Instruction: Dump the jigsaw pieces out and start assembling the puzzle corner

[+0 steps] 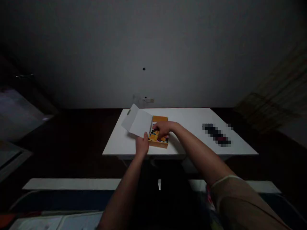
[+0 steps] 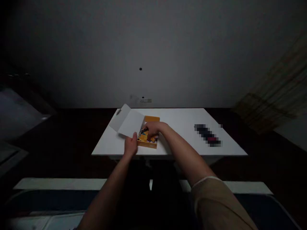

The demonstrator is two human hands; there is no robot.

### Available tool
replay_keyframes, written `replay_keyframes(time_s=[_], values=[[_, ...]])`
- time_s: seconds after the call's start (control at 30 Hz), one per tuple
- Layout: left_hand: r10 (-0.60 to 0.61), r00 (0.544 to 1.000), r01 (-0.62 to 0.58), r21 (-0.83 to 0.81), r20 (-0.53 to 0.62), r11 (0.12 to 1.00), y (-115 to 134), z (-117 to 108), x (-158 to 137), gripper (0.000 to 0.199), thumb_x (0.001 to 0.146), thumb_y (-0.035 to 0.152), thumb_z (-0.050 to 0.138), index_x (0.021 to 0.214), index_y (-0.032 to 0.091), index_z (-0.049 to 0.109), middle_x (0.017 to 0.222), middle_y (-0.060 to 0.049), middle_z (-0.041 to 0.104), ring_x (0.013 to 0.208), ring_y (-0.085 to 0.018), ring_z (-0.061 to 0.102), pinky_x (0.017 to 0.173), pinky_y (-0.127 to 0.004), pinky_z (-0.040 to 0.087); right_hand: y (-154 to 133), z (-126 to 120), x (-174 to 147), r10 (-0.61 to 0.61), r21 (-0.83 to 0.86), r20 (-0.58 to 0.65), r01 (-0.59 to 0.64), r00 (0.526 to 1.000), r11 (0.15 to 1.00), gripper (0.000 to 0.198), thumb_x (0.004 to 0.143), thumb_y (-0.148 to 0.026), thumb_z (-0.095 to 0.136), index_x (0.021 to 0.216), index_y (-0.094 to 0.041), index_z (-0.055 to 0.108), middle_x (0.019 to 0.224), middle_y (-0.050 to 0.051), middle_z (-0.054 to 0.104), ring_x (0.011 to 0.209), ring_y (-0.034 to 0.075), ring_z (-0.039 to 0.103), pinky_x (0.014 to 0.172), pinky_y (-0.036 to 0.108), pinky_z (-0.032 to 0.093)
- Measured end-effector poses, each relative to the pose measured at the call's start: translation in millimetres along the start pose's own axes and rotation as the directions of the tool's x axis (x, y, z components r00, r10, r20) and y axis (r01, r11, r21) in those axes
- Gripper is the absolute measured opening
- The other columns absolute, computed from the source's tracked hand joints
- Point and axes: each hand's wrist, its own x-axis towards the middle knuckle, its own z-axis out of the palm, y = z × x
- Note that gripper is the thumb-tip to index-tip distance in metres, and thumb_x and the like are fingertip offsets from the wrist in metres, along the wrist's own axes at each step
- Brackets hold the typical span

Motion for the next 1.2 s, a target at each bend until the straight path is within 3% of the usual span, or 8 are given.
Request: replay_keyframes(time_s=[0.17,0.37,0.5,0.67,0.77,1.0,1.2], values=[[-0.043,0.999,0.042,0.02,0.012,0.999,-0.1,-2.1,0.6,0.046,0.092,0.046,0.038,0.092,0.012,0.069,0.099,-0.018,0.071,0.102,-0.028,0.065,0.087,-0.036,0.049,-7.1,-0.7,0.7,0.006,0.043,-0.03,-0.005,1.0,0.999,0.053,0.053,-0.032,0.082,0.103,-0.022,0.069,0.101,0.001,0.071,0.086,0.019,0.065,0.071,0.022,0.048],[-0.079,0.997,0.078,0.043,0.021,0.996,-1.0,-4.8,1.3,0.049,0.091,0.051,0.039,0.071,0.015,0.066,0.082,-0.02,0.071,0.086,-0.028,0.067,0.078,-0.035,0.049,-10.1,-4.0,-6.6,-0.019,0.076,-0.064,0.024,0.998,0.997,0.045,0.055,-0.028,0.081,0.098,-0.021,0.071,0.098,0.003,0.072,0.083,0.019,0.065,0.069,0.023,0.049],[-0.073,0.997,0.072,0.036,0.022,0.997,-2.1,-3.7,1.3,0.049,0.091,0.051,0.039,0.071,0.015,0.066,0.083,-0.02,0.071,0.087,-0.028,0.067,0.079,-0.036,0.049,-7.5,-9.2,-8.1,-0.047,0.048,-0.153,0.055,0.987,0.997,0.046,0.056,-0.023,0.08,0.101,-0.019,0.072,0.089,0.003,0.072,0.075,0.017,0.063,0.062,0.023,0.047],[-0.049,0.999,0.049,0.011,0.021,0.999,-2.3,-2.4,0.1,0.048,0.091,0.05,0.039,0.078,0.014,0.068,0.088,-0.019,0.071,0.091,-0.028,0.066,0.083,-0.036,0.049,-2.1,-15.7,-11.2,0.02,0.039,-0.264,-0.01,0.964,0.999,0.039,0.059,-0.02,0.076,0.098,-0.02,0.073,0.076,0.001,0.069,0.062,0.014,0.059,0.054,0.022,0.042],[-0.04,0.999,0.04,0.0,0.021,0.999,-1.3,-2.4,-0.5,0.048,0.091,0.048,0.039,0.082,0.013,0.069,0.091,-0.019,0.071,0.095,-0.028,0.066,0.084,-0.036,0.049,1.6,-17.0,-16.8,0.085,0.101,-0.347,-0.052,0.934,0.993,0.035,0.062,-0.021,0.072,0.097,-0.018,0.073,0.074,0.002,0.067,0.056,0.012,0.055,0.05,0.022,0.041],[-0.037,0.999,0.037,0.007,0.025,0.999,2.6,-2.8,0.0,0.046,0.092,0.044,0.038,0.095,0.011,0.069,0.105,-0.019,0.07,0.104,-0.027,0.064,0.088,-0.034,0.047,10.6,-12.4,-24.5,0.091,0.231,-0.48,0.026,0.873,0.973,0.034,0.063,-0.031,0.075,0.094,-0.016,0.073,0.078,0.004,0.067,0.054,0.011,0.054,0.046,0.021,0.04],[-0.079,0.996,0.077,0.056,0.048,0.995,0.8,-5.0,0.3,0.052,0.091,0.049,0.038,0.08,0.01,0.07,0.09,-0.022,0.071,0.095,-0.03,0.066,0.082,-0.036,0.049,20.7,-15.2,-27.0,0.113,0.323,-0.587,0.105,0.802,0.941,0.028,0.062,-0.029,0.077,0.087,-0.017,0.072,0.084,0.004,0.067,0.066,0.014,0.059,0.055,0.022,0.047]])
